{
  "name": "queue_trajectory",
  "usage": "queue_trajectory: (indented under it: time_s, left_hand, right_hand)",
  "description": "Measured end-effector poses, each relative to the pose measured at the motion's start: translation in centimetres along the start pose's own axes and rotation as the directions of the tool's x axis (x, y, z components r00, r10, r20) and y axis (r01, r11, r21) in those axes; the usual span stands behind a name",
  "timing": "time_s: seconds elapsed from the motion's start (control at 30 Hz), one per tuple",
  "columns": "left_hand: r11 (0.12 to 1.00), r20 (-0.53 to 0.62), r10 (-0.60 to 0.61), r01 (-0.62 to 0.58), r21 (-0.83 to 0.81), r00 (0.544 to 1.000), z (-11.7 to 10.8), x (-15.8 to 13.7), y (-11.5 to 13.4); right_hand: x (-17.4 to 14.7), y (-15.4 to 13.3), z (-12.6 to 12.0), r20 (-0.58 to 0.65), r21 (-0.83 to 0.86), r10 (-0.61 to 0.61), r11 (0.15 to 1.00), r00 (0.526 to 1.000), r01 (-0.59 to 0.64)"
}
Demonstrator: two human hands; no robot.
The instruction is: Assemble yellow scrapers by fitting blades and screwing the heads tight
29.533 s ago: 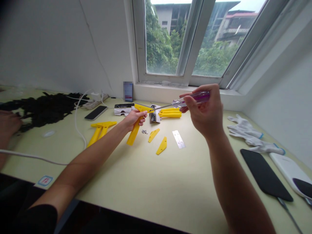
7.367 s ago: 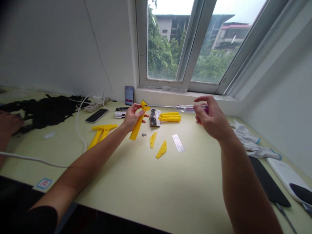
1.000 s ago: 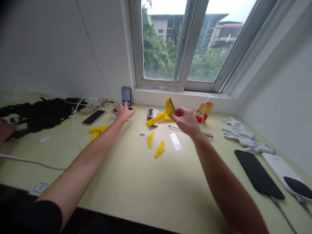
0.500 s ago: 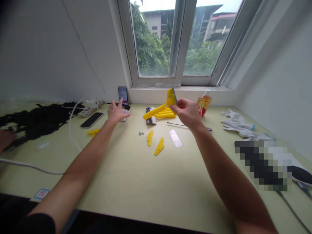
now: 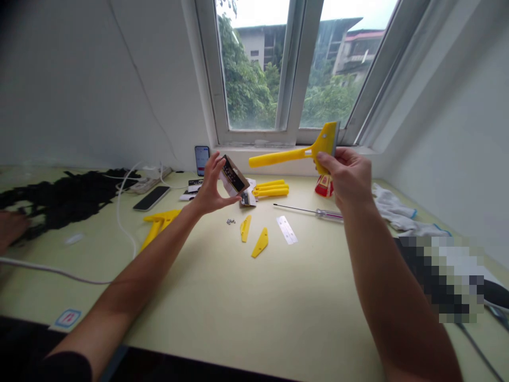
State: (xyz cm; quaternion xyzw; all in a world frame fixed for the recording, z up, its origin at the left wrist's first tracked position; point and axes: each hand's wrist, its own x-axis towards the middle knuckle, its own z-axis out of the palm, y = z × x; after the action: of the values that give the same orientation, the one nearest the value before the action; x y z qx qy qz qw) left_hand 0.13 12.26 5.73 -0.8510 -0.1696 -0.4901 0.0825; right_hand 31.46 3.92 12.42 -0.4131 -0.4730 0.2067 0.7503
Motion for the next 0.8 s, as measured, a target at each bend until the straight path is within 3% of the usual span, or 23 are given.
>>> queue_trajectory:
  time_s: [0.2, 0.47, 0.8]
  left_hand:
    - [0.995, 0.015, 0.088, -0.087, -0.039, 0.996, 0.2, 0.9, 1.8]
    - [0.998, 0.051, 0.059, -0.057, -0.031, 0.997, 0.7, 0.5, 2.2]
    - [0.998, 0.116, 0.038, -0.031, -0.057, 0.993, 1.1, 0.5, 3.3]
  right_hand:
    - [-0.3, -0.3, 0.1, 0.105, -0.012, 0.016, 1.000, 0.994, -0.015]
    - [-0.1, -2.2, -0.6, 0.028, 0.030, -0.011, 0.999, 1.000, 0.010]
    - [-1.2, -0.7, 0.7, 0.221, -0.085, 0.097, 0.993, 0.971, -0.080]
